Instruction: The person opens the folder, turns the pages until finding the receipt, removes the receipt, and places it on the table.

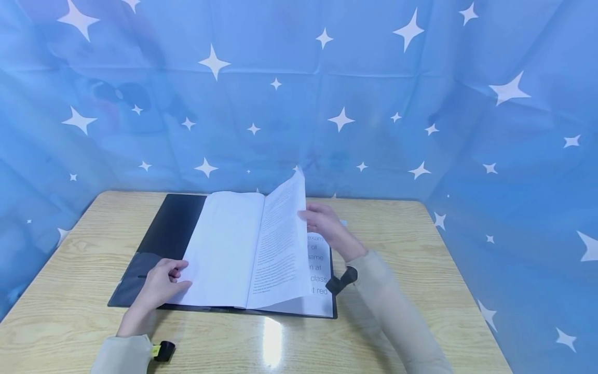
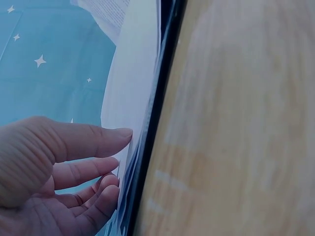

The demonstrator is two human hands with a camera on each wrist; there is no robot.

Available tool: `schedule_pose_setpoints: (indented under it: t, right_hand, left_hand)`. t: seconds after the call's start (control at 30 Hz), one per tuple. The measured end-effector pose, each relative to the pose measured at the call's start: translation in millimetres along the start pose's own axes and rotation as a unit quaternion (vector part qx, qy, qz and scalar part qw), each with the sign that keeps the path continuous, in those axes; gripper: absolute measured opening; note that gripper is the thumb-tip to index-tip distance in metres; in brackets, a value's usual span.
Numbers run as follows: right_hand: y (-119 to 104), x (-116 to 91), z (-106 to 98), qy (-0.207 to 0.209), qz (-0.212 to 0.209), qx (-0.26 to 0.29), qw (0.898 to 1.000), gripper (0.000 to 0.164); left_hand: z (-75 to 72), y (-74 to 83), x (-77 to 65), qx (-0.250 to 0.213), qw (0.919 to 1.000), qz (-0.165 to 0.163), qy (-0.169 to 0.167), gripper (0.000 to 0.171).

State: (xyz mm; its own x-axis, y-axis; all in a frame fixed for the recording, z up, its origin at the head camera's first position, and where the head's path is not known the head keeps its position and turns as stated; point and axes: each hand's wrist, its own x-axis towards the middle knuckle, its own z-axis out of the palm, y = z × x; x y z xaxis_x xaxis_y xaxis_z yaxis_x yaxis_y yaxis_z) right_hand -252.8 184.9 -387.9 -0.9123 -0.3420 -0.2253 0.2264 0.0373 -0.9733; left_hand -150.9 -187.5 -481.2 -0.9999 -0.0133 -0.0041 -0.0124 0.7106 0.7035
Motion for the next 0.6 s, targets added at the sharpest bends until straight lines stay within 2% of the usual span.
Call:
schedule_pose_setpoints:
  t: [0.33, 0.6]
  right_hand:
    - [-7, 1, 16, -0.010, -0.018, 0.014, 1.000, 0.017]
    - [-8, 7, 31, -0.018, -0.028, 0.019, 0.999, 0.015]
  left_hand:
    - [-0.3, 1.5, -0.5, -0.001, 1.0000, -0.005, 0.000, 0.041]
    - [0.5, 0.5, 0.0, -0.003, 1.0000, 0.000, 0.006, 0.041]
